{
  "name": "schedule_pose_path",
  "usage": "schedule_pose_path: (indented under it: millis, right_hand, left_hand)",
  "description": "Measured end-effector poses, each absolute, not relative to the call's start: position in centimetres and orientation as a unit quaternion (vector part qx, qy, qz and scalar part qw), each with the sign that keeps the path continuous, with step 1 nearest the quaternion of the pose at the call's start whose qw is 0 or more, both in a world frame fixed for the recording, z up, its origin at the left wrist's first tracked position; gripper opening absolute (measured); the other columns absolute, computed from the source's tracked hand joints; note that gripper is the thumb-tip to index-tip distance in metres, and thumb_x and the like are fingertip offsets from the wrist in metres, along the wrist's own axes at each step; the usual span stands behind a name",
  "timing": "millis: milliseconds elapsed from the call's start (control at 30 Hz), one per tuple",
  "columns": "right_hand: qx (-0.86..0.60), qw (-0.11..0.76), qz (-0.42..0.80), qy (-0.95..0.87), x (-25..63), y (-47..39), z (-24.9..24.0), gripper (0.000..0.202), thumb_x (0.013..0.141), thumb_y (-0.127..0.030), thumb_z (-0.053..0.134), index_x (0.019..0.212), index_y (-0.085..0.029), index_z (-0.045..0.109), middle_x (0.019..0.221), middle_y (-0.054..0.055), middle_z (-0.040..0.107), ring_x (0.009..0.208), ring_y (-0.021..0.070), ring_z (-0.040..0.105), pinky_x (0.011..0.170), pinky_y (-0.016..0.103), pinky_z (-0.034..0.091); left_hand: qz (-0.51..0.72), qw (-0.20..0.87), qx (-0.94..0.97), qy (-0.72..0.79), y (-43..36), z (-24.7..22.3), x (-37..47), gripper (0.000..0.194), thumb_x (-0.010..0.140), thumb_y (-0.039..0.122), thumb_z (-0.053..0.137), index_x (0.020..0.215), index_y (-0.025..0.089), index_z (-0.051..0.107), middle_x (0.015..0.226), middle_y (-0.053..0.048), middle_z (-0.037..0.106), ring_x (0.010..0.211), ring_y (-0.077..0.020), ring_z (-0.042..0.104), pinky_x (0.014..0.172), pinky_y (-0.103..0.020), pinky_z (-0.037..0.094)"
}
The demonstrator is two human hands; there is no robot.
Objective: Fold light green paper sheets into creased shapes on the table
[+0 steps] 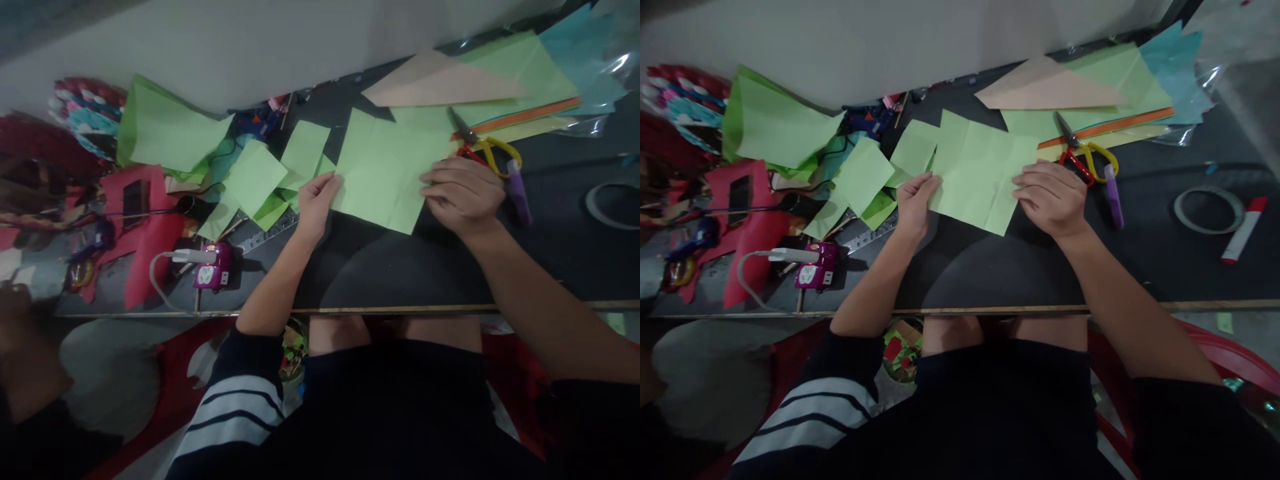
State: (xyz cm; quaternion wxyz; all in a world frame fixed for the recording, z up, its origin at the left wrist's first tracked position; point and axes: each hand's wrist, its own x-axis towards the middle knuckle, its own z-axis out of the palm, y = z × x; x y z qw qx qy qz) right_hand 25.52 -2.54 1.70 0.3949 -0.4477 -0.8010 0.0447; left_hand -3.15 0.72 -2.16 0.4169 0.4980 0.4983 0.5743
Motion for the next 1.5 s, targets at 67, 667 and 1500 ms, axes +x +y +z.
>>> schedule_pose_path:
  millis: [67, 667, 1500]
  right_hand:
    - [-0.388, 0.384, 0.029, -0.837, 25.2, -2.5, 1.5, 0.039, 0.106, -0.039, 0.056, 0.073, -0.035, 0.075, 0.094, 0.001, 0.086, 0.105, 0.0290, 0.081, 0.110, 0.058, 0.058]
    - [-0.490, 0.392, -0.028, -0.778, 25.3, -2.5, 1.0, 0.030, 0.104, -0.046, 0.058, 0.088, -0.034, 0.081, 0.117, 0.010, 0.080, 0.123, 0.0403, 0.070, 0.114, 0.070, 0.047]
    - [-0.491, 0.471, 0.485, -0.550, 23.3, -2.2, 0.4, 0.030, 0.076, -0.051, 0.091, 0.081, -0.024, 0.078, 0.082, 0.004, 0.079, 0.082, 0.0273, 0.077, 0.074, 0.047, 0.068]
  left_hand:
    - [0.570, 0.398, 0.510, 0.506, 0.9, -2.5, -3.4, 0.023, 0.089, 0.044, 0.086, 0.094, 0.022, 0.082, 0.087, -0.001, 0.077, 0.086, -0.0181, 0.075, 0.074, -0.032, 0.065]
    - [0.555, 0.449, 0.504, 0.487, 2.0, -3.3, -4.2, 0.050, 0.085, 0.064, 0.085, 0.105, 0.019, 0.076, 0.097, -0.008, 0.075, 0.094, -0.0240, 0.076, 0.086, -0.041, 0.065]
    - [0.475, 0.503, 0.551, 0.467, -0.6, -1.2, -2.5, 0.046, 0.082, 0.064, 0.088, 0.081, 0.022, 0.071, 0.080, -0.003, 0.074, 0.071, -0.0160, 0.070, 0.062, -0.030, 0.060]
